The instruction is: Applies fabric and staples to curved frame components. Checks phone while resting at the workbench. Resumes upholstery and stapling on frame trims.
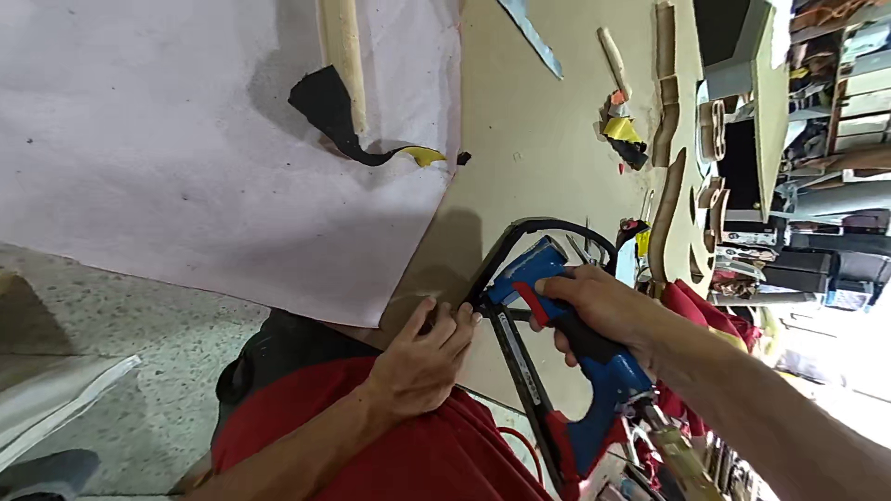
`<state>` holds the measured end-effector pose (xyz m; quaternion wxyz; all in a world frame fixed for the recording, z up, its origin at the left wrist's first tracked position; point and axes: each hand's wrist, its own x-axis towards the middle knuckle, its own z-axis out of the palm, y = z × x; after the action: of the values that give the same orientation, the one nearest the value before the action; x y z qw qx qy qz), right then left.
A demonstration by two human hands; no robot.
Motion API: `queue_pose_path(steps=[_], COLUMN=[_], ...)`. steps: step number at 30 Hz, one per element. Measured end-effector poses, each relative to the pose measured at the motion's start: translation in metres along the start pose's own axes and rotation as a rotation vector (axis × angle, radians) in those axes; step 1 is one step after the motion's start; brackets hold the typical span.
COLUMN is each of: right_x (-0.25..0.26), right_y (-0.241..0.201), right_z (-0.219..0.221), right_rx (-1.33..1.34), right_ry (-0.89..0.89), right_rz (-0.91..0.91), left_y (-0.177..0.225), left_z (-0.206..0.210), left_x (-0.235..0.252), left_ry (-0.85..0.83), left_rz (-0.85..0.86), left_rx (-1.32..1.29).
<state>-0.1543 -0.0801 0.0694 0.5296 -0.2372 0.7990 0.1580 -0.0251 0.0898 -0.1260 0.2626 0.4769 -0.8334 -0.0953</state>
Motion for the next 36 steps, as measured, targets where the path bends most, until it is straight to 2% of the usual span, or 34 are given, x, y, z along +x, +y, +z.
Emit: queue_pose_path(steps=[3, 5, 8, 10, 14, 16, 18, 20, 22, 26, 28, 32, 36], right_x=[-0.003, -0.011, -0.022, -0.018, 0.036, 0.071, 0.1, 0.113, 0.111, 0.121, 0.139, 0.159, 0.186], right_y=[0.039, 0.084, 0.171, 0.225, 0.317, 0.343, 0.36, 0.359, 0.335, 0.256, 0.226, 0.215, 0.223], right_z=[-0.023, -0.049, -0.082, -0.088, -0.085, -0.08, -0.081, -0.086, -0.096, -0.112, -0.119, -0.147, -0.163], right_rx=[0.131, 0.227, 0.295, 0.242, -0.111, -0.175, -0.159, -0.156, -0.137, -0.105, -0.134, -0.108, -0.128], right_ry=[-0.005, 0.059, 0.26, 0.437, 0.794, 0.973, 1.073, 1.121, 1.135, 0.935, 0.919, 1.033, 0.973], right_rz=[-0.118, -0.188, -0.292, -0.311, -0.287, -0.287, -0.268, -0.318, -0.422, -0.633, -0.729, -0.831, -0.869], left_y=[-0.004, -0.005, -0.005, -0.004, -0.001, -0.001, 0.0, -0.002, -0.004, -0.01, -0.011, -0.01, -0.005], left_z=[0.0, -0.004, -0.008, -0.009, -0.01, -0.01, -0.01, -0.012, -0.013, -0.022, -0.035, -0.043, -0.039], left_x=[0.002, 0.001, 0.006, 0.012, 0.03, 0.036, 0.041, 0.045, 0.045, 0.031, 0.025, 0.019, 0.018], left_ry=[0.011, -0.016, -0.026, -0.021, -0.024, -0.037, -0.038, -0.049, -0.07, -0.094, -0.144, -0.169, -0.145], left_rz=[0.011, -0.005, -0.027, -0.034, -0.067, -0.071, -0.054, -0.029, -0.013, -0.024, -0.073, -0.181, -0.246], left_rx=[-0.005, -0.01, -0.027, -0.026, 0.009, 0.035, 0.06, 0.094, 0.121, 0.139, 0.12, 0.051, 0.087])
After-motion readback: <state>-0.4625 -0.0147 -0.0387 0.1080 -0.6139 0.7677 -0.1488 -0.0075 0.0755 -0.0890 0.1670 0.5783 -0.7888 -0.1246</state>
